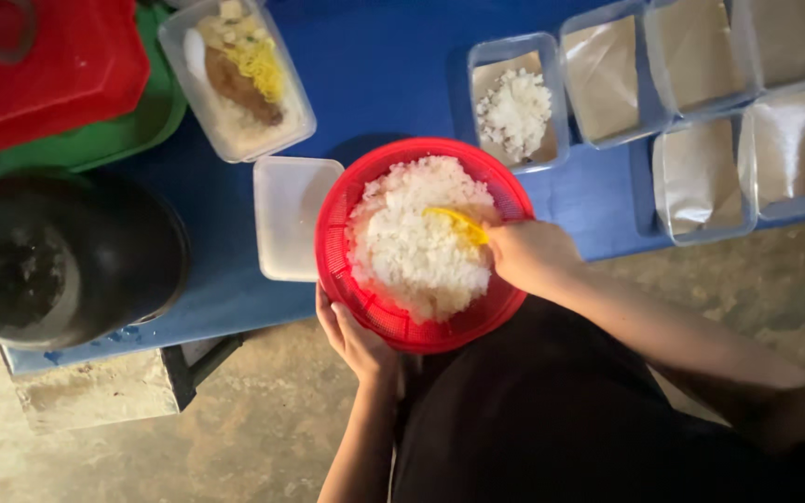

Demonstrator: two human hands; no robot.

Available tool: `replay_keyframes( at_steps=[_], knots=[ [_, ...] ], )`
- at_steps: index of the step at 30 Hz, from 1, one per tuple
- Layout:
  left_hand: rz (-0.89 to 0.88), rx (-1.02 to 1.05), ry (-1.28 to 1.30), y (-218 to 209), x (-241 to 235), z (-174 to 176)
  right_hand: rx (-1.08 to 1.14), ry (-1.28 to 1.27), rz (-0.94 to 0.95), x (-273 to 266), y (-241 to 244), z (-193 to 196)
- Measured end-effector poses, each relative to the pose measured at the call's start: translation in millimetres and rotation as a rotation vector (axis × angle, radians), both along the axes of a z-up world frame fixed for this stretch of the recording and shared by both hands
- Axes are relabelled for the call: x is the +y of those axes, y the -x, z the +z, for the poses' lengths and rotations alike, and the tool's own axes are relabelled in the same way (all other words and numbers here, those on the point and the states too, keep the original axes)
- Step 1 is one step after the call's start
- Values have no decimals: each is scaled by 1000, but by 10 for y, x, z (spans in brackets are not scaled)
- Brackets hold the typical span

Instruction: The person packs cooked rice, meat, and vegetables into clear plastic containers on a blue table. They use a yellow scoop to transfer rice from a red colander into the containers, then place lids on the filled containers and arrange them in rows.

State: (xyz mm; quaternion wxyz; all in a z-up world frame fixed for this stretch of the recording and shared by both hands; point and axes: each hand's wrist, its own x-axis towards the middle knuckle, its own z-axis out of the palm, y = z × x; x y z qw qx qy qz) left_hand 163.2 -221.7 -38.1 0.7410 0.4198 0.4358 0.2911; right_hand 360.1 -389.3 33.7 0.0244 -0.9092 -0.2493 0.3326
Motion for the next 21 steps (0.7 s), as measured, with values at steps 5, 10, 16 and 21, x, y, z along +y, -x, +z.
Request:
replay_keyframes(
  at_steps=[5,10,16,21],
  knots=[
    [11,48,-51,-2,-8,44,115,-306,-29,-14,0,-354],
    [13,23,10,-35,22,78,262,-269,-145,-221,-180,-353],
    [9,88,-30,-52,31,87,45,-471,-213,-382,-86,-104],
    [2,143,-77,-74,13,106,32,-576,-297,-387,17,-43]
  ],
)
